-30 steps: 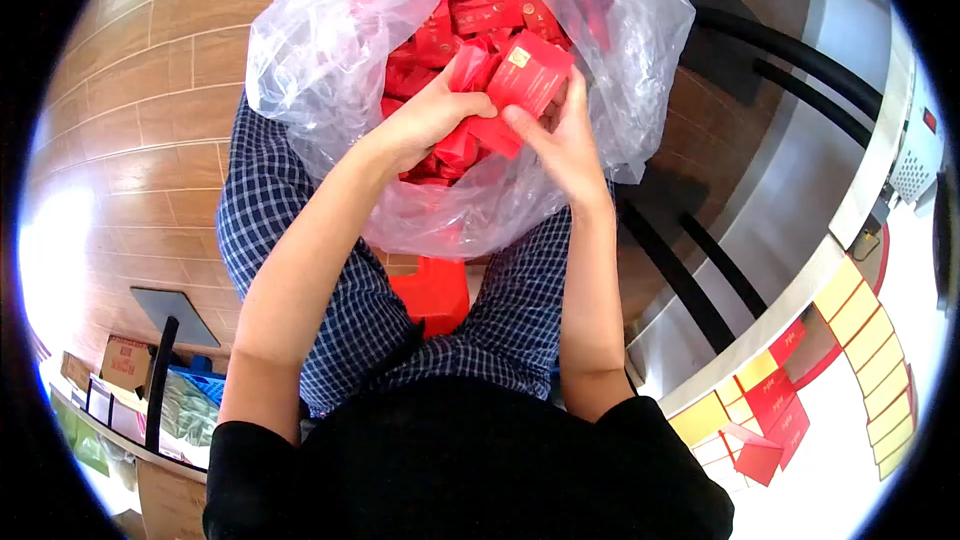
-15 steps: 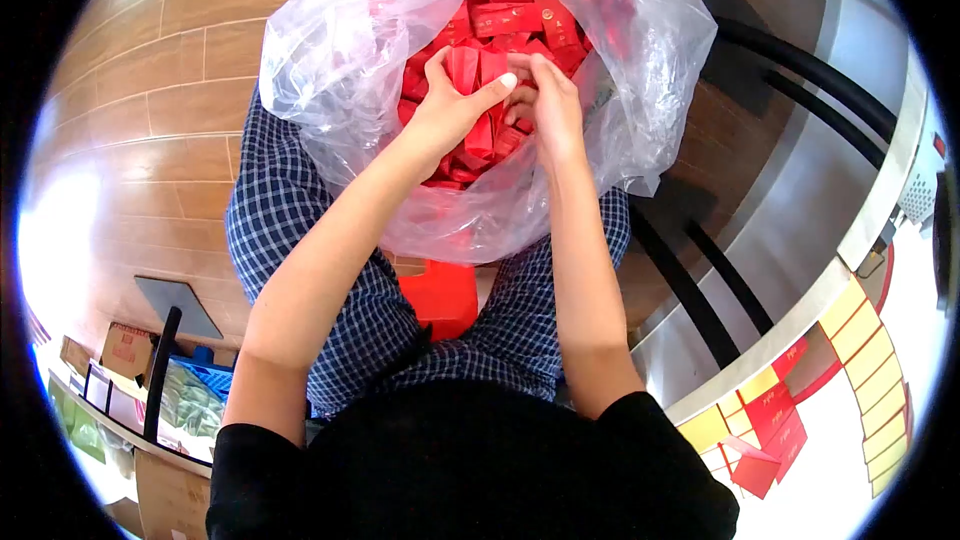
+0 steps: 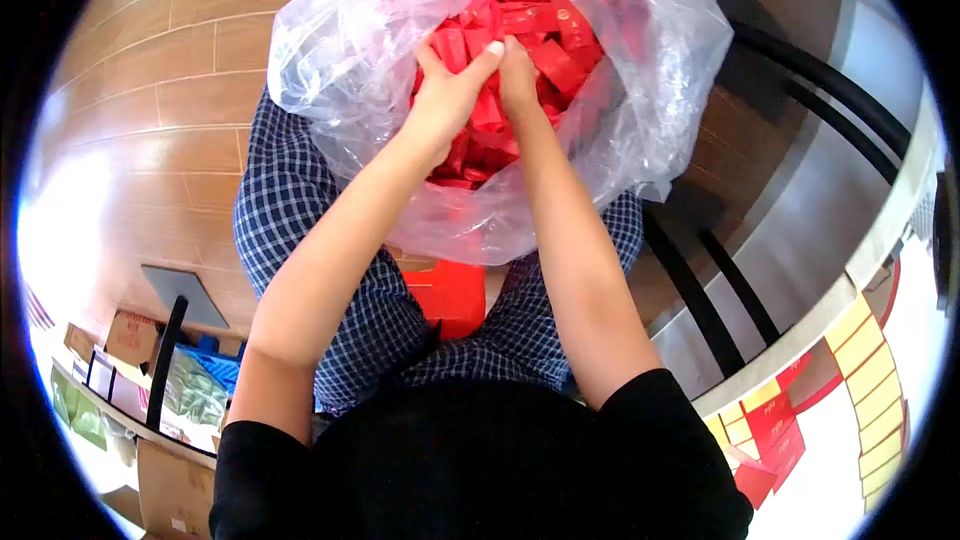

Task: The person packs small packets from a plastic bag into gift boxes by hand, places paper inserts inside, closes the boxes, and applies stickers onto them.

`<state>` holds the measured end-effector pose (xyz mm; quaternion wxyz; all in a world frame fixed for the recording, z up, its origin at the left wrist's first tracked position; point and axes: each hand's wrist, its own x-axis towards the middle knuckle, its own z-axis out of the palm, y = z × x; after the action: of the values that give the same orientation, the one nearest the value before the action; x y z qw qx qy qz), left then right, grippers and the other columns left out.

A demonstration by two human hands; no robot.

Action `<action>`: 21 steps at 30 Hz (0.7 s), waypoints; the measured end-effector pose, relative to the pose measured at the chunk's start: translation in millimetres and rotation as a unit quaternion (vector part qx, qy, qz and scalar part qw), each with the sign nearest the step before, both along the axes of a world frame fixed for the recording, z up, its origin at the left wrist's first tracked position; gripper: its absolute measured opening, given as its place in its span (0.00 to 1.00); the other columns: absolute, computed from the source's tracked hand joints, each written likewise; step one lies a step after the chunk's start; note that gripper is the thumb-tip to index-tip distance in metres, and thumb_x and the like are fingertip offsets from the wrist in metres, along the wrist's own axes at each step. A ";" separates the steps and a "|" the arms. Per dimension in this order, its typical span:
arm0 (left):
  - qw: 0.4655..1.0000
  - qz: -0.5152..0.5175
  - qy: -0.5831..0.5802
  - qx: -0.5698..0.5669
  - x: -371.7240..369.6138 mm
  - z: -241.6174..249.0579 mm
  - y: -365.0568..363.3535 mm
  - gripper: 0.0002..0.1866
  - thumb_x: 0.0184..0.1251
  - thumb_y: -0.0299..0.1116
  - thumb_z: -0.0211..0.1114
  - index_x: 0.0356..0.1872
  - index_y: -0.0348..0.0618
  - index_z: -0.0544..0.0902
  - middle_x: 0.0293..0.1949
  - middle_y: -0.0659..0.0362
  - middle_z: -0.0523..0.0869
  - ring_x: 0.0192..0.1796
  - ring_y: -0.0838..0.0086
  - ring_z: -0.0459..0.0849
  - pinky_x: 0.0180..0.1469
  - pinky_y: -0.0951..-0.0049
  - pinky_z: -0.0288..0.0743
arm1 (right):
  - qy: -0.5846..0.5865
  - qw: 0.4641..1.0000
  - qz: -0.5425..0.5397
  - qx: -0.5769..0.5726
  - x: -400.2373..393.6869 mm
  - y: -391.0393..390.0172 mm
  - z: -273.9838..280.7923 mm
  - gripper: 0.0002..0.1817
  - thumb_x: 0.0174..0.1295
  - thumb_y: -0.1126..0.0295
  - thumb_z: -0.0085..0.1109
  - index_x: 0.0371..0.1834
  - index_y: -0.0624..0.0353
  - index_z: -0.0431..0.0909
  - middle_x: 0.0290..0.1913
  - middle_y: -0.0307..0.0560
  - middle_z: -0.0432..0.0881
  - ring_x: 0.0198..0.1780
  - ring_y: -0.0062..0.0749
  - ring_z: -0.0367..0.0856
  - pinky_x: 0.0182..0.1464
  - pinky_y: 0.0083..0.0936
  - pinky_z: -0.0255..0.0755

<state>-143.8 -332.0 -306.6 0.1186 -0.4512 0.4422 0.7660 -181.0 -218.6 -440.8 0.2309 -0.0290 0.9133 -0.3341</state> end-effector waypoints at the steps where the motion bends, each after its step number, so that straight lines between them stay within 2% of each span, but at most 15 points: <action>1: 1.000 -0.003 0.013 -0.001 0.2 -5.9 -1.2 0.43 0.62 0.41 0.69 0.68 0.44 0.48 0.58 0.51 0.71 0.52 0.67 0.80 0.51 0.64 0.78 | 0.045 0.998 0.018 0.034 -3.0 11.8 29.1 0.15 0.56 0.73 0.54 0.47 0.66 0.74 0.47 0.65 0.78 0.52 0.59 0.76 0.54 0.45 0.70; 3: 0.999 0.002 0.006 -0.043 -3.4 6.7 -1.0 0.42 0.62 0.44 0.69 0.68 0.46 0.50 0.53 0.54 0.75 0.44 0.70 0.82 0.47 0.65 0.80 | 0.088 0.995 -0.001 0.049 -3.6 43.9 51.1 0.15 0.53 0.77 0.54 0.46 0.64 0.75 0.47 0.59 0.78 0.51 0.56 0.75 0.53 0.46 0.69; 5: 0.999 -0.033 0.022 0.004 -1.4 1.8 -7.9 0.43 0.62 0.46 0.69 0.69 0.47 0.50 0.53 0.54 0.75 0.44 0.70 0.82 0.47 0.65 0.80 | 0.145 0.981 0.096 0.082 -4.1 77.0 94.4 0.15 0.51 0.80 0.53 0.44 0.60 0.77 0.45 0.54 0.79 0.49 0.53 0.75 0.53 0.43 0.69; 6: 0.998 -0.057 0.029 0.002 1.7 -4.7 -10.5 0.43 0.61 0.47 0.69 0.69 0.49 0.51 0.52 0.54 0.76 0.42 0.71 0.82 0.45 0.65 0.80 | 0.153 0.980 0.094 0.091 0.4 85.5 114.0 0.15 0.51 0.80 0.53 0.44 0.60 0.77 0.45 0.54 0.79 0.49 0.53 0.75 0.53 0.43 0.69; 8: 0.989 -0.144 0.025 0.021 6.4 2.7 -12.2 0.51 0.59 0.48 0.71 0.73 0.46 0.44 0.63 0.50 0.68 0.59 0.65 0.75 0.58 0.62 0.73 | 0.227 0.969 0.098 -0.015 8.3 100.3 151.9 0.13 0.47 0.83 0.52 0.36 0.57 0.78 0.43 0.49 0.78 0.49 0.49 0.74 0.53 0.39 0.68; 9: 0.980 -0.195 0.031 0.025 10.2 11.2 -11.6 0.54 0.58 0.49 0.71 0.74 0.45 0.41 0.67 0.49 0.64 0.66 0.63 0.70 0.64 0.61 0.69 | 0.238 0.966 0.097 -0.009 13.0 104.9 171.1 0.13 0.47 0.83 0.52 0.36 0.57 0.78 0.43 0.49 0.78 0.49 0.49 0.74 0.53 0.39 0.68; 11: 0.956 -0.271 0.044 0.101 17.0 33.2 -7.0 0.59 0.57 0.51 0.72 0.75 0.43 0.36 0.73 0.49 0.55 0.73 0.63 0.58 0.71 0.62 0.58 | 0.257 0.958 0.127 -0.033 23.6 106.3 204.8 0.11 0.46 0.85 0.53 0.31 0.57 0.78 0.42 0.47 0.77 0.48 0.49 0.74 0.53 0.38 0.69; 12: 0.942 -0.330 0.036 0.052 18.9 41.6 -6.7 0.58 0.57 0.54 0.71 0.75 0.42 0.38 0.73 0.50 0.55 0.72 0.64 0.60 0.71 0.64 0.56 | 0.273 0.951 0.140 -0.033 29.0 106.4 214.1 0.11 0.45 0.85 0.54 0.29 0.57 0.77 0.42 0.46 0.76 0.48 0.48 0.74 0.52 0.38 0.69; 13: 0.940 -0.335 0.046 0.050 24.9 40.5 -3.8 0.58 0.57 0.54 0.71 0.75 0.42 0.38 0.73 0.50 0.55 0.72 0.64 0.60 0.71 0.64 0.56 | 0.282 0.947 0.151 -0.038 34.6 104.0 227.2 0.11 0.45 0.85 0.54 0.29 0.58 0.77 0.42 0.46 0.76 0.48 0.47 0.74 0.52 0.37 0.70; 15: 0.939 -0.327 0.103 0.014 41.9 34.4 1.5 0.57 0.55 0.58 0.70 0.74 0.37 0.44 0.71 0.47 0.59 0.72 0.61 0.60 0.71 0.64 0.54 | 0.255 0.956 0.127 -0.077 52.1 93.4 247.7 0.11 0.44 0.86 0.54 0.28 0.59 0.77 0.42 0.47 0.75 0.48 0.47 0.74 0.51 0.35 0.70; 16: 0.940 -0.310 0.135 0.047 49.7 53.6 6.8 0.56 0.56 0.58 0.70 0.73 0.36 0.45 0.70 0.48 0.61 0.72 0.62 0.61 0.71 0.65 0.55 | 0.203 0.964 0.097 -0.141 62.5 88.5 250.5 0.11 0.45 0.88 0.52 0.28 0.60 0.76 0.42 0.50 0.74 0.47 0.48 0.74 0.51 0.35 0.69; 17: 0.934 -0.304 0.179 0.055 58.2 83.4 11.3 0.52 0.57 0.56 0.70 0.72 0.36 0.48 0.67 0.51 0.64 0.69 0.65 0.64 0.69 0.66 0.59 | 0.194 0.960 0.098 -0.178 72.2 82.0 255.1 0.12 0.47 0.89 0.51 0.32 0.61 0.75 0.42 0.52 0.73 0.47 0.50 0.74 0.51 0.35 0.69; 18: 0.936 -0.297 0.176 0.071 70.4 96.8 18.8 0.49 0.58 0.54 0.70 0.70 0.38 0.51 0.64 0.52 0.67 0.67 0.67 0.66 0.68 0.67 0.61 | 0.200 0.961 0.075 -0.177 84.8 74.4 261.1 0.13 0.48 0.89 0.51 0.34 0.61 0.75 0.43 0.52 0.73 0.47 0.50 0.75 0.51 0.35 0.70; 20: 0.945 -0.259 0.170 0.108 97.5 100.9 29.5 0.40 0.62 0.48 0.68 0.68 0.41 0.58 0.60 0.56 0.72 0.61 0.71 0.72 0.62 0.69 0.68 | 0.224 0.957 0.058 -0.177 99.4 67.0 272.6 0.15 0.52 0.88 0.52 0.41 0.60 0.73 0.44 0.53 0.73 0.47 0.48 0.76 0.49 0.34 0.72; 21: 0.951 -0.227 0.168 0.129 111.2 98.7 32.5 0.34 0.65 0.44 0.66 0.67 0.44 0.62 0.57 0.58 0.75 0.57 0.74 0.76 0.59 0.70 0.72 | 0.232 0.954 0.060 -0.183 107.5 65.8 277.3 0.15 0.52 0.88 0.52 0.41 0.60 0.73 0.44 0.53 0.73 0.47 0.48 0.76 0.49 0.34 0.72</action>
<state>-32.6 -299.5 -207.9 0.2710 -0.1847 0.4441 0.8338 -73.5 -152.9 -163.5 0.0229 -0.2019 0.8616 -0.4651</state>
